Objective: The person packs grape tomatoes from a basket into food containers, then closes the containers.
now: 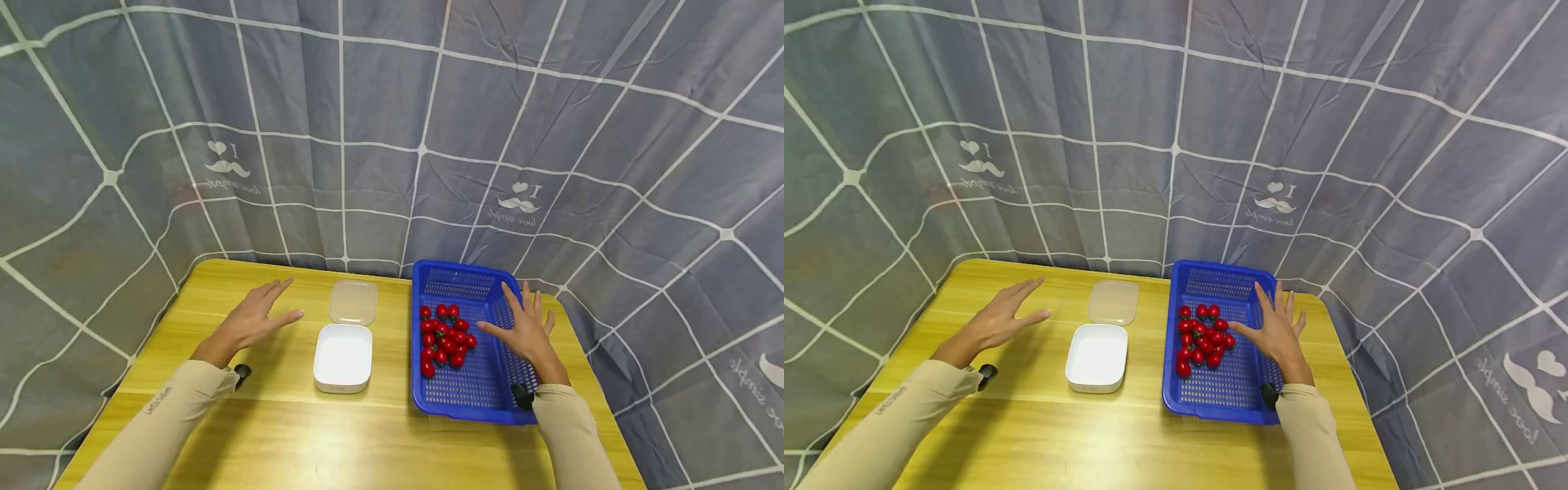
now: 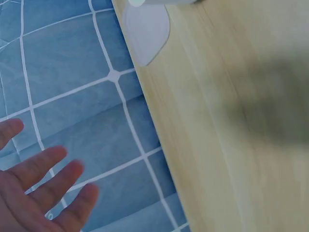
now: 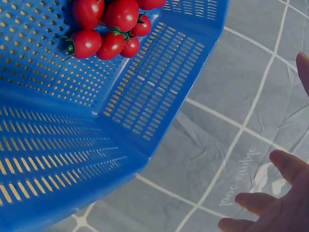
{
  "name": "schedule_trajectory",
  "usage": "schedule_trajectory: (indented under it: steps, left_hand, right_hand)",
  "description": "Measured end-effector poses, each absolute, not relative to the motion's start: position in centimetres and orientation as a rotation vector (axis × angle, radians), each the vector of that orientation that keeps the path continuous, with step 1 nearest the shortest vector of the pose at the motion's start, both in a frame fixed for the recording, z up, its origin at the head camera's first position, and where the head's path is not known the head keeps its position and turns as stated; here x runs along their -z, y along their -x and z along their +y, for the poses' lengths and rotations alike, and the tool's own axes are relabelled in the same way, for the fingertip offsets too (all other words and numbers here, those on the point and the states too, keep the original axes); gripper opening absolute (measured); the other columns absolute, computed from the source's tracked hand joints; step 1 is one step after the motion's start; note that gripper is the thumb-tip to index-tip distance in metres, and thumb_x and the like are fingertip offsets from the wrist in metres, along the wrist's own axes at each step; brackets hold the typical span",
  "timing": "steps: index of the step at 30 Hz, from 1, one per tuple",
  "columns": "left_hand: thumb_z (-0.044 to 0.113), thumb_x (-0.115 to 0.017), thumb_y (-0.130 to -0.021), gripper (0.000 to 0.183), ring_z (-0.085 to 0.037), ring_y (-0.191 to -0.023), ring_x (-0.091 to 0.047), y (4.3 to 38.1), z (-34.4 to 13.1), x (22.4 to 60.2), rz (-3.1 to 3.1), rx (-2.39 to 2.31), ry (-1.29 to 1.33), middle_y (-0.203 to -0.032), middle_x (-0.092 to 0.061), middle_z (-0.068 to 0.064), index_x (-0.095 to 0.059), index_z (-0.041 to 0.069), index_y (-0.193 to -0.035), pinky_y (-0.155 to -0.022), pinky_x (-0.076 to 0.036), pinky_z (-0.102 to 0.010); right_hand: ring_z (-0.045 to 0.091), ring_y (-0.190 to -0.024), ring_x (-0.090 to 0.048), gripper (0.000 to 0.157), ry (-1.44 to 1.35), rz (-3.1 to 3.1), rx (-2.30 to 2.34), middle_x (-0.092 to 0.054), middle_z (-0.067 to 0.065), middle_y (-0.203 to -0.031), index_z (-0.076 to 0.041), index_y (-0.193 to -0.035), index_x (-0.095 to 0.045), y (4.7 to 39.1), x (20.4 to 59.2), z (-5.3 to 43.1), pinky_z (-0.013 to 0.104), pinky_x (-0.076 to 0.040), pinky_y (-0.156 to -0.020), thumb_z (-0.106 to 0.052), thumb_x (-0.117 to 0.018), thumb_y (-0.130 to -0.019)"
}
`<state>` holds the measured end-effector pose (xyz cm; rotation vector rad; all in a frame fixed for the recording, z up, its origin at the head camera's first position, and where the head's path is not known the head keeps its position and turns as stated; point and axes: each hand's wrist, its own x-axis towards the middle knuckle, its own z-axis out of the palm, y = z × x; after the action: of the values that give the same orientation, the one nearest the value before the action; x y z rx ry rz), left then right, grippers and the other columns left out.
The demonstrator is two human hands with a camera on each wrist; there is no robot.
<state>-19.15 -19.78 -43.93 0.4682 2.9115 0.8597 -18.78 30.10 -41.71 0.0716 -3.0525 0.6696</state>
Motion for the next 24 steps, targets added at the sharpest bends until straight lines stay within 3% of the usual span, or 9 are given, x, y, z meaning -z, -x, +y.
schedule_trajectory:
  steps: [8, 16, 20, 24]
  left_hand:
    - [0.051, -0.051, -0.096, 0.08, -0.049, -0.119, -0.05, 18.2, -18.8, 46.1, 2.711, -1.076, -0.369, -0.143, -0.039, -0.032, -0.022, 0.002, -0.152, -0.095, -0.046, -0.063]
    - [0.043, -0.052, -0.098, 0.073, -0.045, -0.112, -0.056, 17.0, -17.5, 49.0, 2.472, -1.32, -0.24, -0.136, -0.046, -0.031, -0.026, -0.001, -0.15, -0.088, -0.055, -0.05]
    - [0.037, -0.051, -0.1, 0.069, -0.044, -0.112, -0.056, 16.3, -16.7, 50.6, 2.284, -1.496, -0.16, -0.137, -0.044, -0.032, -0.025, -0.004, -0.149, -0.084, -0.058, -0.047]
    - [0.036, -0.05, -0.101, 0.068, -0.044, -0.117, -0.052, 15.5, -16.0, 52.1, 2.122, -1.624, -0.048, -0.139, -0.039, -0.033, -0.024, -0.004, -0.149, -0.088, -0.057, -0.047]
  right_hand:
    - [0.054, -0.139, -0.005, 0.093, -0.155, -3.037, -0.764, -0.006, 0.029, -0.156, -0.011, -0.153, -0.023, 19.2, 42.5, 30.2, 0.079, -0.002, -0.105, -0.046, -0.072, -0.082]
    - [0.05, -0.133, -0.029, 0.08, -0.283, -3.012, -0.85, -0.031, 0.031, -0.147, -0.002, -0.147, -0.035, 20.4, 43.7, 30.5, 0.07, -0.025, -0.108, -0.031, -0.075, -0.084]
    - [0.046, -0.119, -0.047, 0.073, -0.323, -3.002, -0.932, -0.041, 0.029, -0.14, -0.002, -0.144, -0.042, 21.1, 44.7, 30.5, 0.064, -0.043, -0.099, -0.022, -0.077, -0.083]
    - [0.047, -0.115, -0.051, 0.067, -0.336, -3.023, -1.05, -0.047, 0.028, -0.135, -0.001, -0.141, -0.045, 21.5, 45.4, 30.5, 0.062, -0.049, -0.092, -0.017, -0.076, -0.084]
